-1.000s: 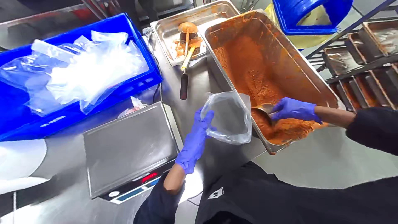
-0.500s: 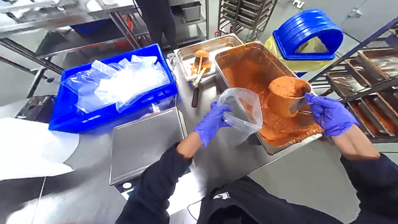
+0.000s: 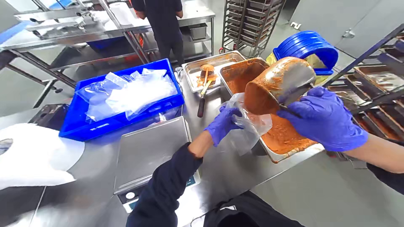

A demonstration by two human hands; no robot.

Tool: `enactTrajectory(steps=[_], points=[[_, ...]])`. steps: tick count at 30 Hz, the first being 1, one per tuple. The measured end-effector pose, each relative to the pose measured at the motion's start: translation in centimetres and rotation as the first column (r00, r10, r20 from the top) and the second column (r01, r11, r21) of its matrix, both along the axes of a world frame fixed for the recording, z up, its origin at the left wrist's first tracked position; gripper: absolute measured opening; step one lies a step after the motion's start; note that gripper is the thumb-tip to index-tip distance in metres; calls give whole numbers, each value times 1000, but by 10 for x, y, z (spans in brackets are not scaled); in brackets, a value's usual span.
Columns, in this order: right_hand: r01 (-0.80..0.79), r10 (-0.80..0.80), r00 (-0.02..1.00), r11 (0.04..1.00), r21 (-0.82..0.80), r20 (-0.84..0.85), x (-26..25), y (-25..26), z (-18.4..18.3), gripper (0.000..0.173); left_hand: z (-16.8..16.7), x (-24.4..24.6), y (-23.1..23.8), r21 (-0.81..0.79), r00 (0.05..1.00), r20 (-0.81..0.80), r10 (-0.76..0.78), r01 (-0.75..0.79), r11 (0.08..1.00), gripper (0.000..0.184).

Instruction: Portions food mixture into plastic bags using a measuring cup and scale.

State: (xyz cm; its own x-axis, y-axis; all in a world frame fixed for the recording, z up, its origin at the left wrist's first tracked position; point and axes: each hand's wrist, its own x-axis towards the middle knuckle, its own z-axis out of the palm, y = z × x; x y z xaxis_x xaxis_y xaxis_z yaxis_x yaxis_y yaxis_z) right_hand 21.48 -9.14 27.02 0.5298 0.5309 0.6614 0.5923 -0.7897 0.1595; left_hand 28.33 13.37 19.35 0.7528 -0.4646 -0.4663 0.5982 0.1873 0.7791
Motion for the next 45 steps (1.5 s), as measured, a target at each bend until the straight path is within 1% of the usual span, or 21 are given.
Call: enactTrajectory(steps=[3,5,8,11,15,18,22,27,31,33,36,39,41,43,45], points=[[1,4,998,996,-90,61,1,2,-8,29,3,-5,2,-58,999,44,10,-8,998,16],[8,1,997,993,-121,74,-2,2,-12,30,1,-7,0,-66,997,75,-17,22,998,19],[0,10,997,990,-139,72,-6,3,-17,34,-17,-5,-5,-54,996,62,-58,61,997,22],[-8,25,995,985,-171,98,-6,1,-20,32,-25,-1,-3,-114,1000,16,-3,5,993,24],[-16,44,990,979,-202,134,-7,0,-12,28,-16,-6,1,-183,1000,6,21,-19,983,21],[-30,59,991,973,-229,122,-9,1,-12,28,-16,-9,0,-213,999,24,23,-17,977,18],[-92,121,989,948,-304,80,-4,3,-19,25,-18,-12,-2,-254,998,27,55,-46,966,11],[-67,105,992,914,-399,75,-9,0,-17,25,-21,-15,-1,-251,996,18,89,-82,965,13],[-89,120,991,907,-411,51,-13,-2,-10,27,-26,-14,-2,-266,996,36,83,-70,962,19],[-98,126,991,919,-381,50,-13,-4,-11,25,-29,-12,-4,-262,995,29,95,-85,961,20],[-125,142,989,953,-277,41,-10,-5,-15,25,-30,-13,-6,-253,994,27,104,-94,963,26],[-112,117,993,978,-178,22,-6,-7,-18,27,-30,-13,-6,-252,995,35,97,-85,964,25],[-95,95,995,995,-22,-31,-3,-7,-13,29,-31,-11,-7,-267,995,26,101,-90,960,24],[-68,82,992,988,141,-100,2,-9,-9,30,-30,-11,-8,-269,995,13,103,-95,959,24],[-47,80,987,972,230,-140,7,-13,-12,30,-25,-13,-8,-257,993,9,116,-109,960,25]])
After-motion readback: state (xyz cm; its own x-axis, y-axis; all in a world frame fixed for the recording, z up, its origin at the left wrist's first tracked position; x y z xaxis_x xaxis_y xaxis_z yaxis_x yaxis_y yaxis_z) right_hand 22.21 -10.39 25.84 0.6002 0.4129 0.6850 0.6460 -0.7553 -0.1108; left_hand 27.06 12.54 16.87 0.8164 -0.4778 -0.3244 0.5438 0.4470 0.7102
